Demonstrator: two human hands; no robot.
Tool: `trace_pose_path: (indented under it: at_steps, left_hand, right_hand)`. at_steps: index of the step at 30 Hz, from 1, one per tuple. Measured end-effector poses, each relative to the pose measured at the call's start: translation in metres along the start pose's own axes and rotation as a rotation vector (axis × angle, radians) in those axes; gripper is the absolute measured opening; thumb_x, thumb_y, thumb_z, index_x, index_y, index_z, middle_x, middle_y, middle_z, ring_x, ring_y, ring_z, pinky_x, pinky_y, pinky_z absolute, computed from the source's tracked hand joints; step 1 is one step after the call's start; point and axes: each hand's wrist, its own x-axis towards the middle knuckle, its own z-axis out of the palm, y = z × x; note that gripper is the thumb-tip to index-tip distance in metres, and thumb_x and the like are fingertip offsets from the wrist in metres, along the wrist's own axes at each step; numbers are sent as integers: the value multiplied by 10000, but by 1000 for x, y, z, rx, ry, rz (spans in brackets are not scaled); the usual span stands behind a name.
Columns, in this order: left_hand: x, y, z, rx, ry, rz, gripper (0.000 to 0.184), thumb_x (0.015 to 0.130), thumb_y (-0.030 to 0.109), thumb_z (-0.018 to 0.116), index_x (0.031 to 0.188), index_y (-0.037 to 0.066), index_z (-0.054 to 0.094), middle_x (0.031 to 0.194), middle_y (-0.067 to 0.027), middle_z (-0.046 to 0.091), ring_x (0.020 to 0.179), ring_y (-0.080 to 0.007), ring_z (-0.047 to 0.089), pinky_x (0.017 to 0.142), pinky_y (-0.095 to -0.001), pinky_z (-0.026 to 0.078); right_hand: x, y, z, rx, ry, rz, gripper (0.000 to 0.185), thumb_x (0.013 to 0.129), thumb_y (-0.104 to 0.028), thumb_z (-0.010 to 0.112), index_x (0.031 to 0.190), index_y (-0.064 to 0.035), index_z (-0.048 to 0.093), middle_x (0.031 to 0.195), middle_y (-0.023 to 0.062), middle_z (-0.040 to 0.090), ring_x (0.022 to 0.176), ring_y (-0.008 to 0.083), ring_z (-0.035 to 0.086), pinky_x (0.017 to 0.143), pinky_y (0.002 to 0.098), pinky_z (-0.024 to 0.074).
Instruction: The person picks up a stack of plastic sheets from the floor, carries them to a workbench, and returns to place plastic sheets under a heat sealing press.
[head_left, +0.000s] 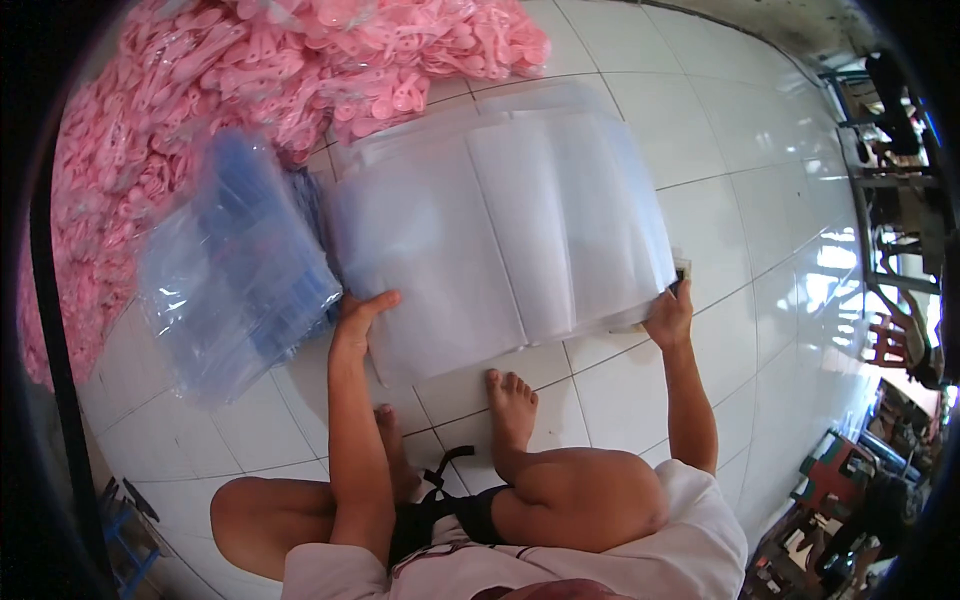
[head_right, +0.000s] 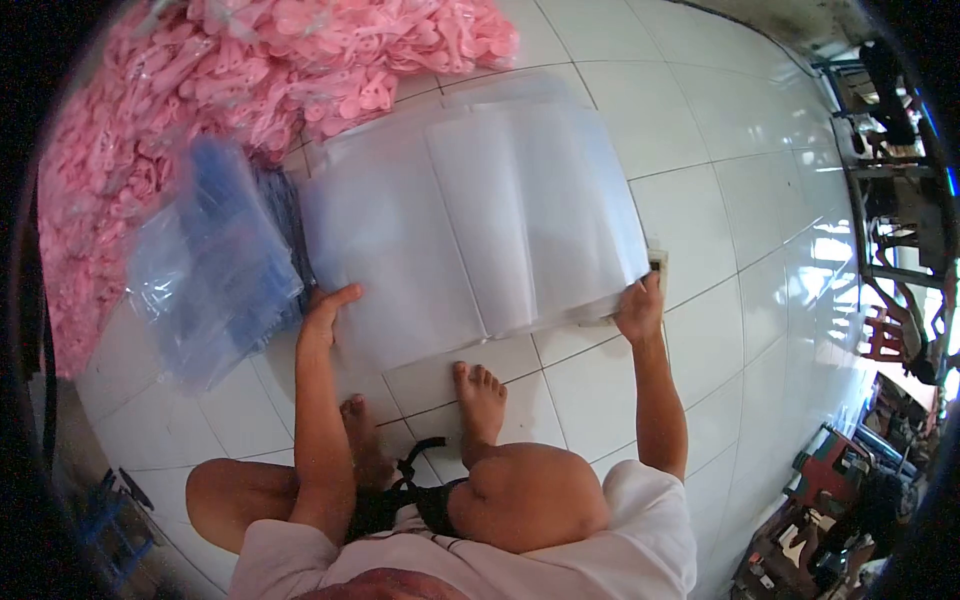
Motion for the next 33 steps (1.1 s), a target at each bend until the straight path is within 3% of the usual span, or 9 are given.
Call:
trace_pose_path:
  at_steps: [2,5,10,11,15,17,21,27,33]
  left_hand:
    - [1,-2,0,3,55,50,748,596,196,890,1261,41,585,1152,-82,641,1079,-239,587,964,-370,449]
    - [7,-9,-8,2,2,27,783,597,202,892,1291,37,570,1183,-90,633,1109,-254,579,989,-376,438]
    - [6,-6,-7,-17,-6,-18,888,597,222,910,1364,33,504,1279,-116,583,1206,-280,527,1030,-390,425]
    - [5,-6,-7,-41,-9,-18,926,597,230,917,1389,33,479,1311,-124,563,1238,-287,506,1039,-395,422]
    - [13,-23,-25,-207,-36,-96,964,599,239,927,1416,44,455,1346,-125,536,1274,-289,472,1038,-403,427]
    - [15,-20,-29,-188,-148,-173,976,605,249,931,1417,23,439,1308,-133,560,1234,-294,509,1032,-410,434]
    - [2,18,1,-23,-178,-115,934,611,242,926,1380,-5,457,1235,-140,591,1171,-291,552,1014,-416,454]
    - [-6,13,-1,-51,-11,-58,759,616,196,853,1284,-8,556,1143,-126,647,1071,-290,612,948,-420,500]
    - [-56,69,36,-189,-138,-53,816,573,148,809,1317,13,503,1125,-123,619,1075,-283,600,954,-398,500]
  right_hand:
    - [4,-3,-14,263,-107,84,1030,853,-843,332,1513,-53,314,1520,111,416,1384,311,385,1147,516,279]
    - [26,0,-28,294,-110,129,1056,847,-862,295,1524,-52,297,1532,123,405,1388,315,384,1147,499,288]
    - [36,-15,25,-351,174,197,922,845,-586,700,1455,25,377,1412,170,492,1313,288,454,1061,446,413]
    - [30,-24,39,-397,106,272,933,824,-549,733,1472,9,362,1442,170,469,1345,311,422,1093,457,382]
    - [30,-29,49,-416,90,393,933,796,-463,773,1488,-6,347,1442,175,475,1341,336,430,1108,471,376]
    - [37,-21,26,-334,61,395,907,794,-428,773,1481,-8,356,1415,177,500,1305,339,465,1101,476,387]
    - [40,-13,21,-237,23,400,817,792,-376,767,1433,-10,415,1337,174,560,1233,342,527,1054,506,440]
    - [8,-17,77,-128,134,304,829,730,-314,776,1403,18,426,1253,180,587,1159,346,564,1018,491,476]
    - [-60,-67,191,-200,160,91,917,597,-276,815,1364,54,438,1183,190,576,1093,330,578,928,465,516]
